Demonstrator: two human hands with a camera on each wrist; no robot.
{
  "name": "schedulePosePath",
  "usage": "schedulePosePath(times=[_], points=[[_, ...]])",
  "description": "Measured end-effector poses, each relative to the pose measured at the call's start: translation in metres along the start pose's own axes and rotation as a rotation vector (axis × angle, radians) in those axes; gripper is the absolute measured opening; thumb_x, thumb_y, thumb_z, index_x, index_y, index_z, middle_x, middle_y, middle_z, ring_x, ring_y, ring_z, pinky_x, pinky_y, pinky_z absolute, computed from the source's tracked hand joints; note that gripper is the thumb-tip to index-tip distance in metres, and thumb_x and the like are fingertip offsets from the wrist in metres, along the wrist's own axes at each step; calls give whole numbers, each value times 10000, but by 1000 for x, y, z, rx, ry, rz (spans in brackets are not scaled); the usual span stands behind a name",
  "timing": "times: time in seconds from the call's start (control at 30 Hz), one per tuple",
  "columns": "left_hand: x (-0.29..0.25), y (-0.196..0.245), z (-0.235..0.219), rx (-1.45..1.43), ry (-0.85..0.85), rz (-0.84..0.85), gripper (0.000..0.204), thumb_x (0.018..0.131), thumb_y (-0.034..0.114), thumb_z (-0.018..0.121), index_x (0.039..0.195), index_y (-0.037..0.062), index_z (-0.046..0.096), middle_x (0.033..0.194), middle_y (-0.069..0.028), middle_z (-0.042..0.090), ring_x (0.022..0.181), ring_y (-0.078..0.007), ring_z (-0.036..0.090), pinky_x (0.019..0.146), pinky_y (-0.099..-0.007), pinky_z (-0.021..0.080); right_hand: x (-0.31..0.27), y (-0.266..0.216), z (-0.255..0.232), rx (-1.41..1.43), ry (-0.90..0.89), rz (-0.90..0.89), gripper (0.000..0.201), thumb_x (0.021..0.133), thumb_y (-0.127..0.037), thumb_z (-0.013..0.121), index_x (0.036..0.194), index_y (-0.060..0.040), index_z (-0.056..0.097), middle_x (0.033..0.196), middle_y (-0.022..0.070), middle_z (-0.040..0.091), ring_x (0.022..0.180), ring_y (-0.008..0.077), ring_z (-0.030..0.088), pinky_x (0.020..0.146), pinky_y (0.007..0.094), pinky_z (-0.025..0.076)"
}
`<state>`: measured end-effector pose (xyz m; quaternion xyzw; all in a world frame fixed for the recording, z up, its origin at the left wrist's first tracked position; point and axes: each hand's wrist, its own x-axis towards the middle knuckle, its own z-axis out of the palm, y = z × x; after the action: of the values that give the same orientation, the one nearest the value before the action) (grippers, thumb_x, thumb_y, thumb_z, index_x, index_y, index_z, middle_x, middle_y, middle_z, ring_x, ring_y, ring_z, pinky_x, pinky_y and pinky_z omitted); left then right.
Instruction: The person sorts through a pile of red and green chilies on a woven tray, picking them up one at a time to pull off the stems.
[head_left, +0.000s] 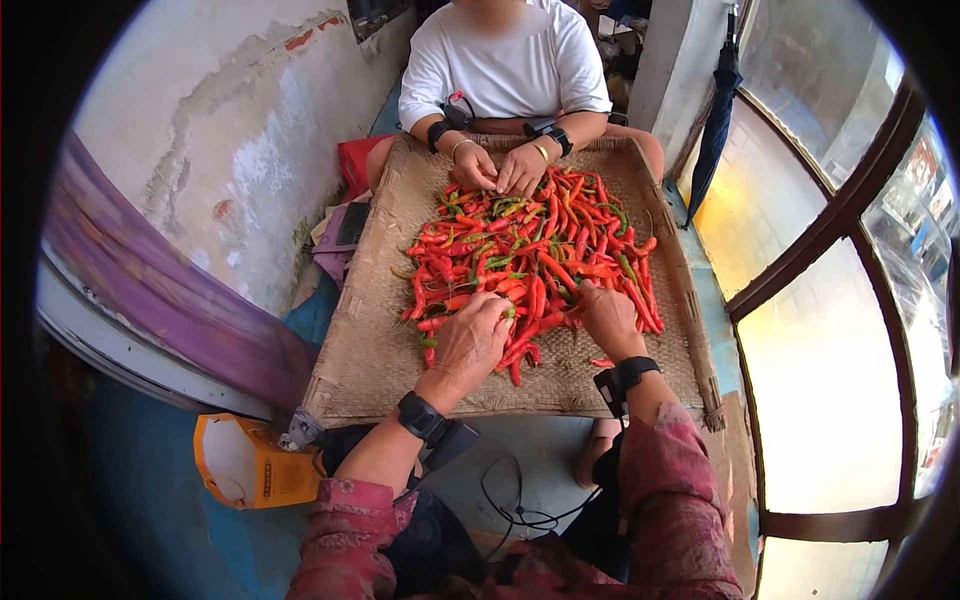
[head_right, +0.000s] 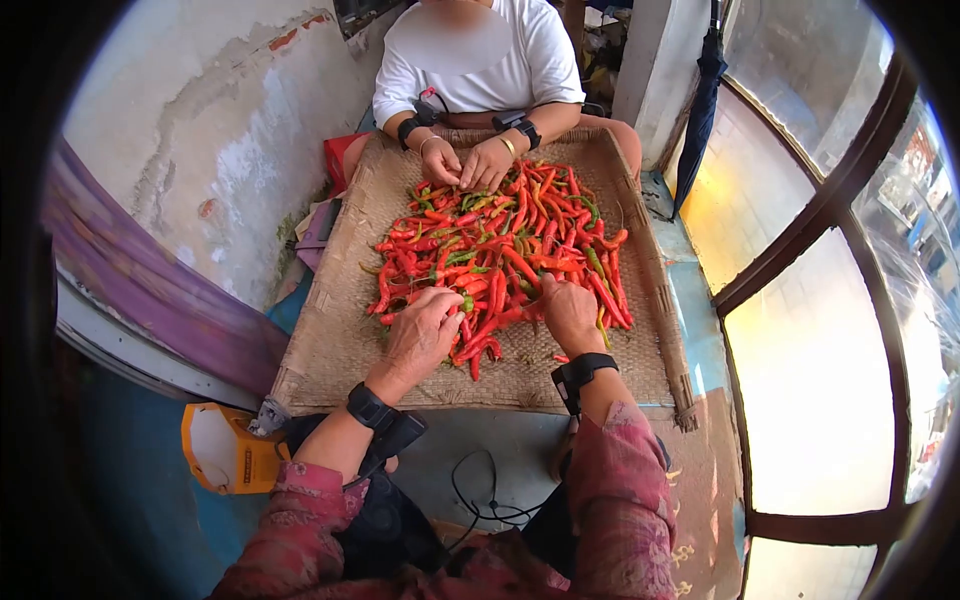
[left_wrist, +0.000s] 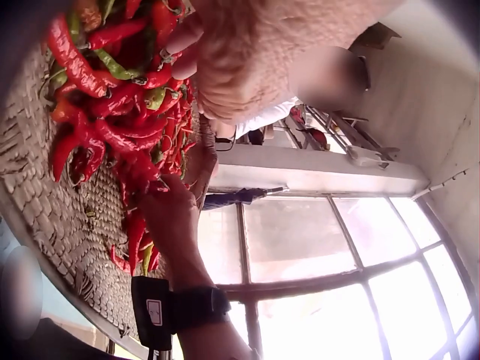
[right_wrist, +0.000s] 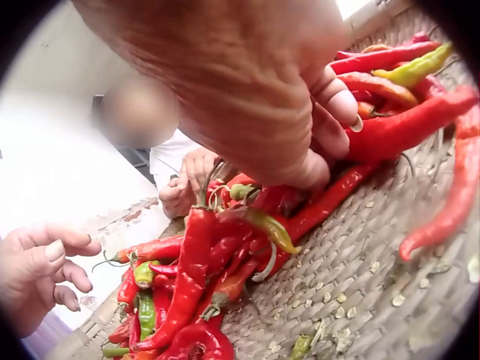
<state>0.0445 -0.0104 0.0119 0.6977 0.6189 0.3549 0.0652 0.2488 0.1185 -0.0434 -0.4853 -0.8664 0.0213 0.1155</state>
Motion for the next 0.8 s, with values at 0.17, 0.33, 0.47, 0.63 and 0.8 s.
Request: schedulePosePath(times=[0.17,0.33,0.47,0.63,0.8], points=[[2,1,-1,-22,13,-4,205,859,114,583,1034,7,574,1052,-147,582,928,-324,602,781,-391,494,3,-16,-40,163,283,-20,132,785,-116,618,890,-75,548,721,144,634,673,347,637,559,442,492],[1,5,0,-48,-33,-52,204,860,115,585,1033,7,574,1012,-144,591,885,-308,611,755,-382,496,-6,-25,-74,588,379,129,200,844,-187,655,941,-27,586,608,69,553,535,169,548,532,316,459],[0,5,7,-129,-36,-52,266,875,180,597,1078,11,563,991,-152,602,821,-305,622,716,-385,504,-15,-29,-87,1401,183,302,308,925,-323,564,898,-18,591,592,-26,456,515,57,428,474,211,358],[-5,18,18,-302,-75,-25,368,884,266,591,1124,-10,551,930,-188,602,789,-282,616,710,-384,491,-31,-46,-92,1384,-47,128,389,952,-386,488,874,-22,600,610,-10,497,520,53,453,481,203,366],[-12,14,24,-158,-270,-94,271,888,249,578,963,-12,584,752,-204,607,699,-354,612,621,-434,474,-36,-67,-45,1070,-112,119,396,916,-349,521,875,38,594,651,133,576,572,221,566,547,358,454]])
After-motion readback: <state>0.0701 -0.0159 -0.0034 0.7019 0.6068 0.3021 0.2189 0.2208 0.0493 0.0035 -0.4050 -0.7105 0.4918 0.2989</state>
